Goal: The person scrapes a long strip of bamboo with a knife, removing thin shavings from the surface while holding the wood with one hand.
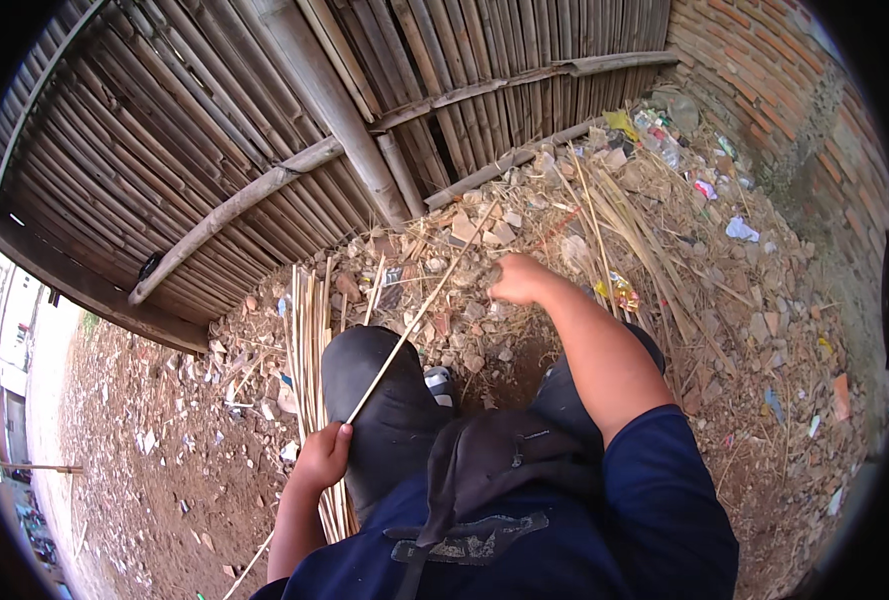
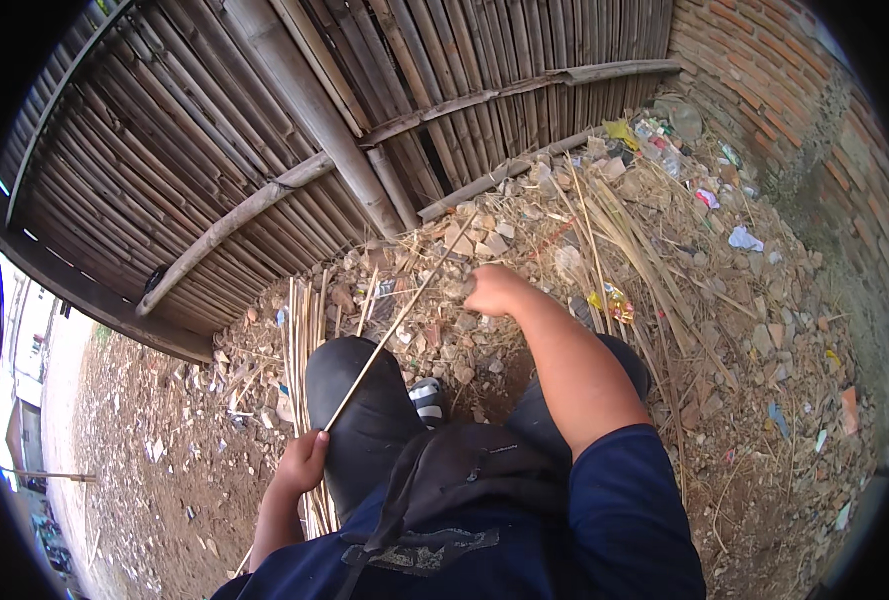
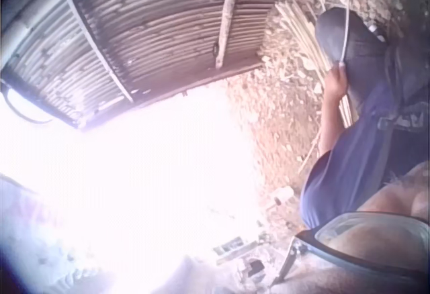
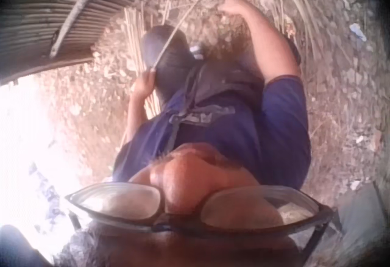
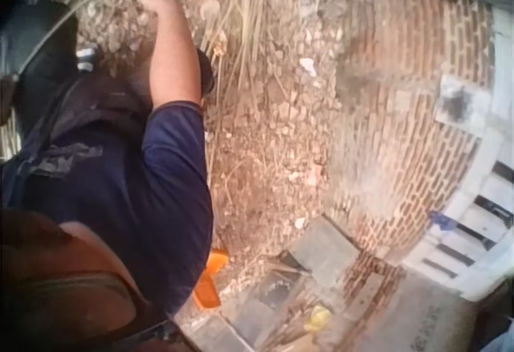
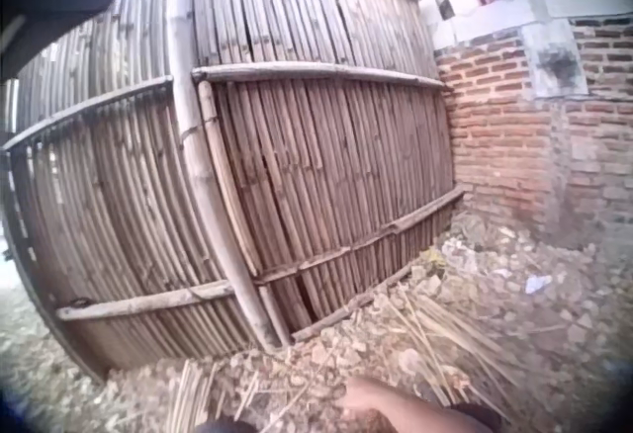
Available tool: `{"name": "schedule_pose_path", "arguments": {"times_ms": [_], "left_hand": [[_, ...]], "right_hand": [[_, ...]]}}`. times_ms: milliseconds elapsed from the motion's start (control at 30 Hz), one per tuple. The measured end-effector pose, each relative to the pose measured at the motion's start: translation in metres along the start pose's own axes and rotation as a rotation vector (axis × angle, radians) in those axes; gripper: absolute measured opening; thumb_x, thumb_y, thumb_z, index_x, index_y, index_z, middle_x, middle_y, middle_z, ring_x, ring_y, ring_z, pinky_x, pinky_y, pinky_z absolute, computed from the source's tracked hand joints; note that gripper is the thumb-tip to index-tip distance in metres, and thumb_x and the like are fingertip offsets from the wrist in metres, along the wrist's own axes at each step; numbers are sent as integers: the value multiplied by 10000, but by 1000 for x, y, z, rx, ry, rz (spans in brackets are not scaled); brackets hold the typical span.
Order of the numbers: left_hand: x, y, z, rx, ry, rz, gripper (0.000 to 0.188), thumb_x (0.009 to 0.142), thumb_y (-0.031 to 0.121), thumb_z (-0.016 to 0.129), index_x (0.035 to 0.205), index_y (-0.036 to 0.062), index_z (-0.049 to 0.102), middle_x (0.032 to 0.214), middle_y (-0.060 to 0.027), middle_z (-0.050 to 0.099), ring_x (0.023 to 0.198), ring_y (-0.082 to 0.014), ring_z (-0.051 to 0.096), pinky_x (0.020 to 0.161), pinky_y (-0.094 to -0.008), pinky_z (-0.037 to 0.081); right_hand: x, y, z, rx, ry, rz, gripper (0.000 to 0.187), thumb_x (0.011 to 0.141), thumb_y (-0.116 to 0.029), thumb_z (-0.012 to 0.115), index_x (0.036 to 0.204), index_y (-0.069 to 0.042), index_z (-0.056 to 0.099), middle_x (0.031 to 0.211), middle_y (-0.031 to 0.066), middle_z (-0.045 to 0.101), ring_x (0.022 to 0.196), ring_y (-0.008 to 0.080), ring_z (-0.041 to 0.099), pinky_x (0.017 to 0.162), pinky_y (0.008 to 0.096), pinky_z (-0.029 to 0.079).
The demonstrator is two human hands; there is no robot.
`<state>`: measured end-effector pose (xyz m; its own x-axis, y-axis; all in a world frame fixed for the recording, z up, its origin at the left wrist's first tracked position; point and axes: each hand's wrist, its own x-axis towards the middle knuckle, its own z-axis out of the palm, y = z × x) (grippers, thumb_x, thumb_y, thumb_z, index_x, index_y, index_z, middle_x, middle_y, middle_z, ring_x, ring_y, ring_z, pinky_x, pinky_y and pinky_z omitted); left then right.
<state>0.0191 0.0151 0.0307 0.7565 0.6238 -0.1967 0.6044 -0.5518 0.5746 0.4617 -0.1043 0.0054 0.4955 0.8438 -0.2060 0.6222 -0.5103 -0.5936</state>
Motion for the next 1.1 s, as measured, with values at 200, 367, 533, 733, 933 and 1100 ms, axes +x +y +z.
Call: {"name": "schedule_pose_path", "arguments": {"times_ms": [200, 367, 533, 733, 933, 1100], "left_hand": [[-1, 6, 1, 96, 11, 1, 403, 1050, 314, 486, 817, -6, 560, 732, -286, 612, 759, -510, 610, 661, -540, 466], [-1, -5, 5, 58, 6, 43, 403, 1051, 312, 483, 810, -4, 547, 715, -286, 596, 734, -510, 601, 631, -536, 460], [-5, 3, 3, 77, 61, 31, 408, 1054, 317, 475, 816, -6, 550, 728, -282, 608, 736, -508, 599, 640, -523, 461], [-12, 7, -4, -96, 24, 22, 320, 1020, 278, 508, 891, -4, 585, 762, -269, 640, 781, -486, 639, 688, -521, 484], [-26, 12, -5, 33, 59, 6, 230, 1009, 232, 554, 968, 8, 579, 751, -261, 652, 749, -488, 646, 644, -527, 493], [-34, 18, 1, 102, 199, -41, 220, 1014, 231, 559, 978, 16, 584, 744, -251, 655, 725, -479, 650, 626, -527, 493]], "right_hand": [[-12, -35, 8, -136, -246, 70, 259, 775, -186, 636, 979, -60, 735, 984, 205, 718, 932, 370, 698, 826, 455, 553], [-18, -32, 2, -119, -267, -72, 278, 806, -277, 710, 949, -39, 706, 949, 172, 713, 910, 334, 691, 790, 431, 533], [11, 31, -7, 28, 159, 217, 384, 832, -293, 738, 1096, -20, 683, 1026, 202, 712, 969, 351, 688, 850, 429, 532], [-9, 8, -22, 46, 242, 189, 573, 841, -338, 731, 1321, -52, 602, 1165, 212, 696, 1099, 367, 662, 951, 430, 532], [-14, 5, -21, 240, 341, 8, 478, 812, -363, 773, 1154, -43, 679, 987, 203, 711, 900, 350, 692, 788, 435, 535], [-32, -21, -22, 41, 247, -101, 457, 799, -359, 769, 1161, -95, 676, 961, 171, 717, 890, 356, 695, 782, 457, 546]]}}
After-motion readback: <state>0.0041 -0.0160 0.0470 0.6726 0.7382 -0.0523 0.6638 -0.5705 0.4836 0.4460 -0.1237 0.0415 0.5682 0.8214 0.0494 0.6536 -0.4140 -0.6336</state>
